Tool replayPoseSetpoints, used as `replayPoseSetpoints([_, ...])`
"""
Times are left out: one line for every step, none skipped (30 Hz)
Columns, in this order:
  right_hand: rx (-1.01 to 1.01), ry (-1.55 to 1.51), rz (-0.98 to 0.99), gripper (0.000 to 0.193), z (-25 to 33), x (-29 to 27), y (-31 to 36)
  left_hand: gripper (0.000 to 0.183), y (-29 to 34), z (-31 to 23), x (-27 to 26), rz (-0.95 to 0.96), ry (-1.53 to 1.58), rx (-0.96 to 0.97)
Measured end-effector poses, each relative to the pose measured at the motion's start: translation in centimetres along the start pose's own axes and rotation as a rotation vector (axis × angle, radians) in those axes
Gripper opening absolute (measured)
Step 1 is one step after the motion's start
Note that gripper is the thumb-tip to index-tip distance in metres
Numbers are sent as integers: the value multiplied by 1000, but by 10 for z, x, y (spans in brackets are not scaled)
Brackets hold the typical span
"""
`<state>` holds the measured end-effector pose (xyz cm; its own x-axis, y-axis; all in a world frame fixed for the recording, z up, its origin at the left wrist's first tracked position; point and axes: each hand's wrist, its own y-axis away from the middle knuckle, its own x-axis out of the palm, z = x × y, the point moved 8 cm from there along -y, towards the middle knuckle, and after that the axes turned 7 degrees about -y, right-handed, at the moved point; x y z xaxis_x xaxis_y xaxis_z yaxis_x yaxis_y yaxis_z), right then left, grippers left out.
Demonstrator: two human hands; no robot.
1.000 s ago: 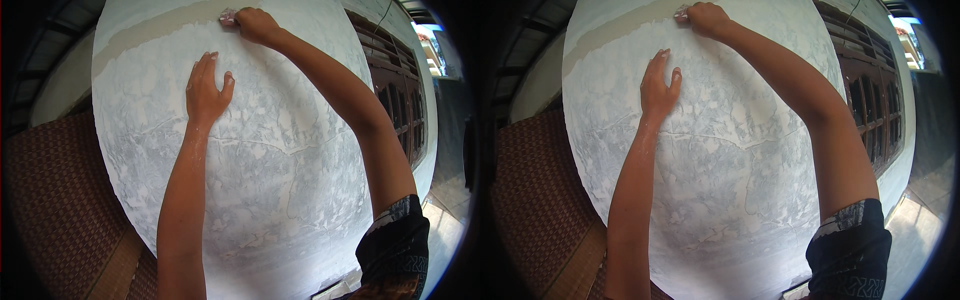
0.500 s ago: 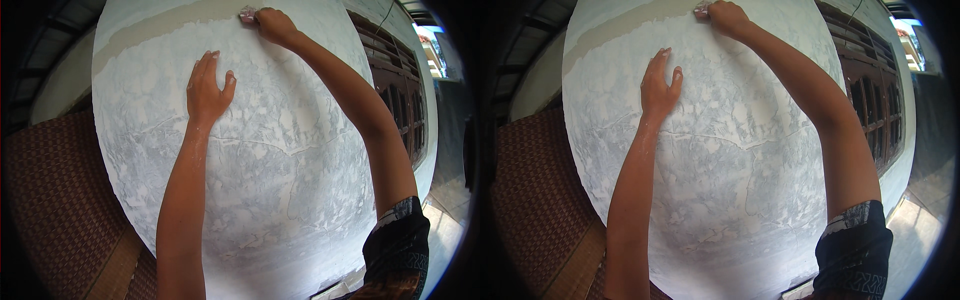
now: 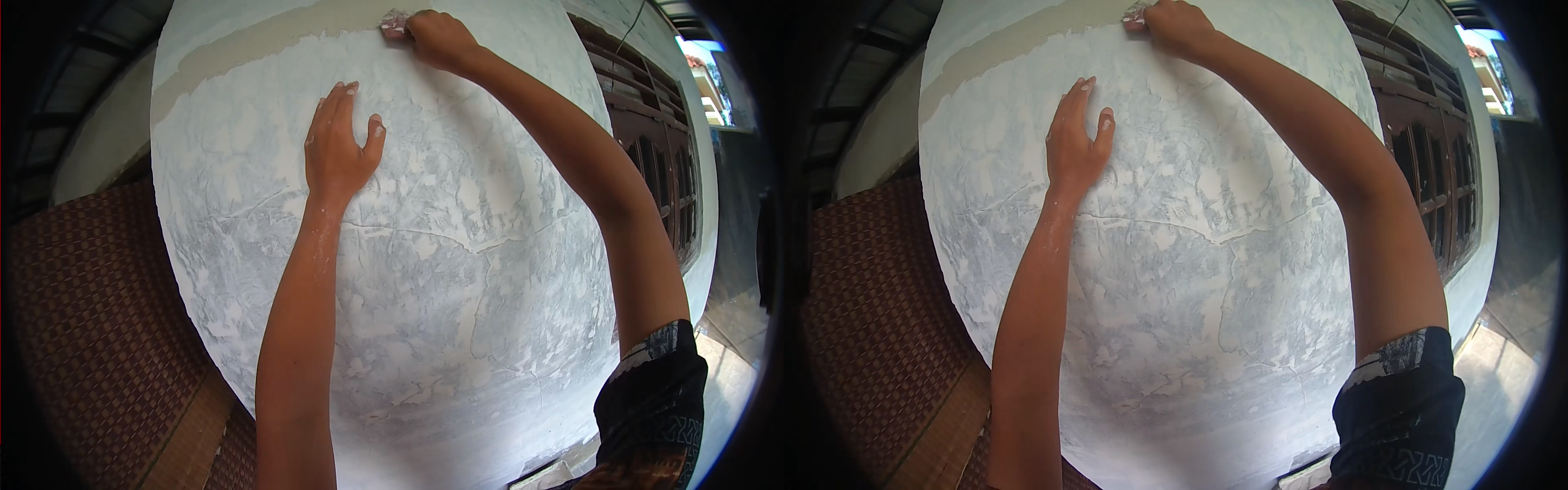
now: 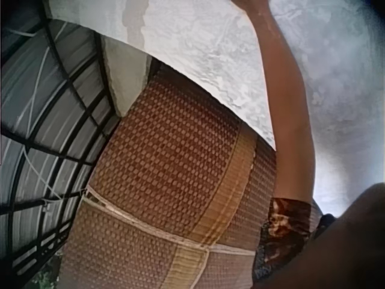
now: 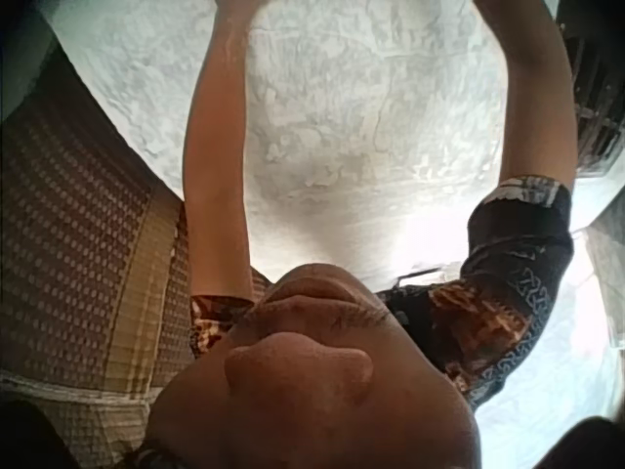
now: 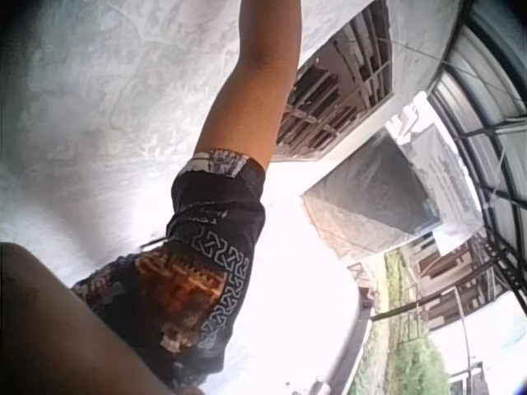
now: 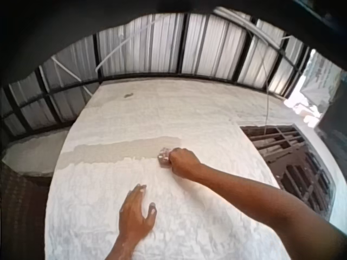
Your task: The person applies and smooths plaster onto a wall using a putty knife.
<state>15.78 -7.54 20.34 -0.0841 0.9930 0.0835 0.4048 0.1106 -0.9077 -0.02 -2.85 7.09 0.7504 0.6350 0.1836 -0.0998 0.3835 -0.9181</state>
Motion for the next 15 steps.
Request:
replayPoseSetpoints([-41, -40, 22, 16, 20, 4, 9, 47, 0, 0, -2, 2, -7, 9])
replayPoseSetpoints([-84, -82, 44, 17, 33, 10, 12, 47, -1, 0, -4, 4, -16, 17])
replayPoseSetpoints([-81, -76, 48, 17, 34, 8, 9, 47, -1, -1, -3, 4, -9, 17])
replayPoseSetpoints([-49, -112, 17, 17, 30, 1, 4, 47, -2, -1, -2, 10, -22, 16])
replayPoseSetpoints([-18, -149, -14, 18, 27, -5, 1, 47, -2, -2, -1, 17, -37, 14])
replayPoseSetpoints([46, -140, -48, 18, 7, -9, -9, 47, -3, -6, 1, 17, -33, 19])
replayPoseSetpoints([128, -169, -99, 19, -11, -16, -17, 47, -3, -9, 2, 7, -12, 12])
replayPoseSetpoints([211, -196, -151, 26, -31, -24, -23, 47, -4, -11, 3, -4, 9, 5])
replayPoseSetpoints([231, -146, -156, 25, -37, -29, -29, 47, -3, -9, 3, -4, 5, 6])
replayPoseSetpoints([231, -147, -159, 25, -39, -30, -29, 47, -3, -8, 3, -3, -7, 13])
replayPoseSetpoints([261, -138, -58, 24, -44, -23, -29, 47, -3, -8, 4, -3, -16, 20])
replayPoseSetpoints([292, -134, 47, 22, -43, -15, -26, 47, -3, -5, 5, 0, -17, 19])
replayPoseSetpoints([130, -135, 15, 18, -14, -29, -9, 47, -3, -5, 3, 0, -19, 24])
replayPoseSetpoints([120, -40, -8, 17, -17, -9, -7, 48, -3, -4, 1, 0, -21, 30])
replayPoseSetpoints([61, -70, 49, 19, -4, -1, -3, 48, -4, -5, 0, -3, -23, 30])
